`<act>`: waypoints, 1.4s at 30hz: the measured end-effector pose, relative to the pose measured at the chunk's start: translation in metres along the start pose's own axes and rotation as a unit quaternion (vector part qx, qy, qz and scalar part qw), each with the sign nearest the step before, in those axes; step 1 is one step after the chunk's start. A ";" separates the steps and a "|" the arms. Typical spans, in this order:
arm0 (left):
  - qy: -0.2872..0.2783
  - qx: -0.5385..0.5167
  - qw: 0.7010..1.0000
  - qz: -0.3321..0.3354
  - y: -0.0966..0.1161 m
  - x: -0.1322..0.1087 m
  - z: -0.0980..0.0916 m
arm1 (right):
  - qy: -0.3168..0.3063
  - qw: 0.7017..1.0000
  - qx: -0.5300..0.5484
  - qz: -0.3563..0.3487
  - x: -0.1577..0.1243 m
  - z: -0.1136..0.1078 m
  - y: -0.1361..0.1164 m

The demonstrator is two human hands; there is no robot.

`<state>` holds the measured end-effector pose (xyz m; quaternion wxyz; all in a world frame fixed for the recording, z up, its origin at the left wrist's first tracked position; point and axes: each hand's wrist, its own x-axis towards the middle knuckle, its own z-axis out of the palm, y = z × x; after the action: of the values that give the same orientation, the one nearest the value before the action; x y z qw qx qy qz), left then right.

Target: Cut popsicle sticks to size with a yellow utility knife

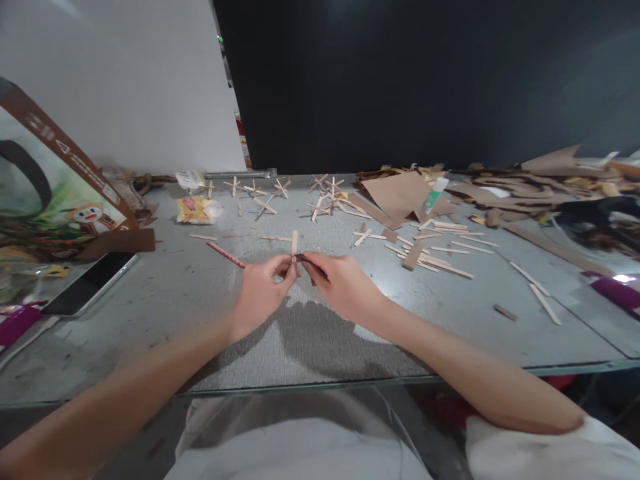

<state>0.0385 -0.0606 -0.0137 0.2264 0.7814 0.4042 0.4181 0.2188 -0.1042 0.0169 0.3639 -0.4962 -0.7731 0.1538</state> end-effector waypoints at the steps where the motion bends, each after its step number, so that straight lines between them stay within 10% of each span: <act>1: 0.002 0.010 1.000 0.006 -0.001 0.000 0.000 | -0.001 1.000 0.000 0.000 0.000 0.000 0.000; 13: -0.029 0.075 0.992 0.094 -0.014 0.000 0.003 | -0.030 0.999 -0.033 0.018 -0.002 0.004 0.001; 42: -0.054 0.033 0.998 -0.015 -0.002 0.000 0.003 | -0.013 0.998 -0.061 0.020 -0.002 0.005 0.004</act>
<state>0.0401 -0.0599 -0.0167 0.2282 0.8034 0.4172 0.3584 0.2180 -0.1032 0.0102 0.3197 -0.5307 -0.7757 0.1198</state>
